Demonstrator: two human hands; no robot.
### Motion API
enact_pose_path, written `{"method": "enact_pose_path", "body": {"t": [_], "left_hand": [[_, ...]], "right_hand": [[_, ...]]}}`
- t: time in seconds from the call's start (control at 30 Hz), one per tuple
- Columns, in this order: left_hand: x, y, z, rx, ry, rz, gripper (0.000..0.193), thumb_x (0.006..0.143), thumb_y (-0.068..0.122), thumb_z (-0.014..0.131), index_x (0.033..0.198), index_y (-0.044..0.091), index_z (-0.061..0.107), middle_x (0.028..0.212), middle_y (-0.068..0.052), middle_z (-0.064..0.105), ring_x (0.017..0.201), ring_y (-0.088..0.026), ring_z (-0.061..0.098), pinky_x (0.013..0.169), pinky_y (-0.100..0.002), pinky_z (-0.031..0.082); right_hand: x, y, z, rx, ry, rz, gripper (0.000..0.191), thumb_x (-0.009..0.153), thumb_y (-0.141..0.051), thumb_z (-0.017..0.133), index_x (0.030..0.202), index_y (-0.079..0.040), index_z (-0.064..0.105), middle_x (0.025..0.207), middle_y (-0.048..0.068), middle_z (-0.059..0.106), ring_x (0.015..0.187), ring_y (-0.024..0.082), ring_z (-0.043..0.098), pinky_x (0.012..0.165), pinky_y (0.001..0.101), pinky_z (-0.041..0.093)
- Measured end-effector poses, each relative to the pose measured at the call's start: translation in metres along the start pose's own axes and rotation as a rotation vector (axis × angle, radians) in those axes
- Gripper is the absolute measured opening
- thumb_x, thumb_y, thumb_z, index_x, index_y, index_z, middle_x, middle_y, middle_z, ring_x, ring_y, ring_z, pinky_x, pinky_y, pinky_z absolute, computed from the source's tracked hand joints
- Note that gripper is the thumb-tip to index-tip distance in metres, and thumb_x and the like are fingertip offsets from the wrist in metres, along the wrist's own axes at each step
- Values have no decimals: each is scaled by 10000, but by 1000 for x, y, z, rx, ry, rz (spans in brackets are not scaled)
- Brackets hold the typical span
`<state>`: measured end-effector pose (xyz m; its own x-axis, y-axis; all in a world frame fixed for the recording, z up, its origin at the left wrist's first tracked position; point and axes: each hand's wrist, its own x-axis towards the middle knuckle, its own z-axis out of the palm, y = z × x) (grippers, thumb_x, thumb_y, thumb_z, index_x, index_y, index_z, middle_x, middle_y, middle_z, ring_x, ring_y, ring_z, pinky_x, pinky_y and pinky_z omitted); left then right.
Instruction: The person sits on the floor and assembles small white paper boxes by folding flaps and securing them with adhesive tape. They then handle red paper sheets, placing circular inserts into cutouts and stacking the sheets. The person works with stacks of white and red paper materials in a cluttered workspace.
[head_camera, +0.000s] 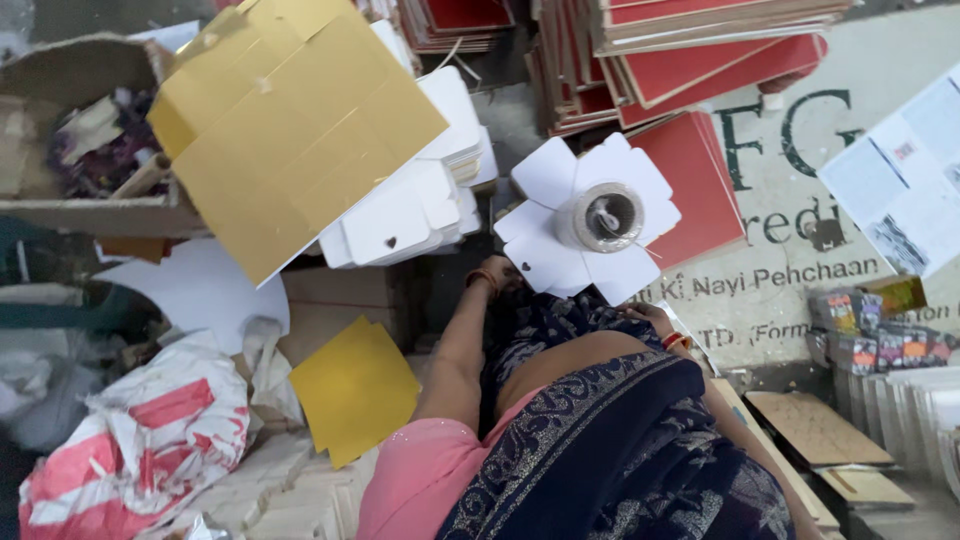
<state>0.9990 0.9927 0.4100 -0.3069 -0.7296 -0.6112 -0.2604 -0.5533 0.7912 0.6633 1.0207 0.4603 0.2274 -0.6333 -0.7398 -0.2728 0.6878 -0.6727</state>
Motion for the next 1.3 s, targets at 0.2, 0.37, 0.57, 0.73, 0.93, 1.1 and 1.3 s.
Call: {"method": "enact_pose_path", "body": {"t": [0.2, 0.37, 0.57, 0.73, 0.93, 1.1, 1.3], "left_hand": [[-22, 2, 8, 649, 212, 157, 177, 810, 127, 742, 927, 185, 861, 998, -112, 773, 940, -294, 736, 888, -394, 586], [-57, -27, 11, 215, 394, 76, 182, 845, 67, 735, 997, 115, 823, 1003, -111, 814, 917, -205, 786, 863, -335, 622], [-53, -12, 18, -600, 78, 407, 247, 1033, 76, 656, 1261, -21, 654, 1076, -130, 724, 969, -211, 713, 903, -342, 587], [-27, 55, 62, -1020, -298, 266, 268, 1105, 225, 581, 1201, -22, 623, 1189, -174, 669, 1123, -267, 669, 1033, -407, 564], [-21, 115, 134, -1176, -617, 24, 366, 1117, 292, 501, 1229, -40, 606, 1339, -183, 646, 1272, -262, 620, 1106, -376, 505], [-12, 147, 207, -1133, -696, 92, 299, 1155, 132, 484, 1321, -102, 568, 1411, -197, 606, 1353, -282, 571, 1180, -351, 457], [10, 209, 310, -1156, -813, 50, 434, 1064, -60, 409, 1496, -93, 432, 1593, -205, 431, 1502, -298, 414, 1240, -341, 391]], "right_hand": [[10, -23, 23, -260, -27, -76, 384, 990, -267, 640, 1245, 12, 712, 1055, 135, 795, 927, 174, 727, 865, 305, 562], [10, -31, 28, -202, -68, -202, 363, 967, -282, 662, 1186, 0, 726, 1034, 137, 790, 924, 170, 756, 844, 298, 590], [-13, -33, 29, -220, 267, -250, 351, 1040, -288, 641, 1153, 27, 746, 927, 156, 784, 796, 172, 741, 729, 298, 588], [-43, -30, 34, 393, 267, -260, 246, 1071, -167, 554, 1166, 33, 662, 968, 111, 740, 839, 184, 726, 794, 332, 634], [-96, -13, 8, 596, 403, -471, 171, 1057, -19, 549, 1178, 65, 635, 1035, 115, 723, 901, 184, 711, 854, 324, 609], [-126, 18, -57, 656, 544, -494, 199, 1047, -26, 551, 1207, 54, 639, 1018, 115, 725, 875, 175, 707, 818, 323, 594], [-146, 63, -169, 712, 658, -556, 201, 1049, -43, 582, 1212, 65, 629, 1012, 119, 719, 881, 183, 710, 822, 327, 604]]}}
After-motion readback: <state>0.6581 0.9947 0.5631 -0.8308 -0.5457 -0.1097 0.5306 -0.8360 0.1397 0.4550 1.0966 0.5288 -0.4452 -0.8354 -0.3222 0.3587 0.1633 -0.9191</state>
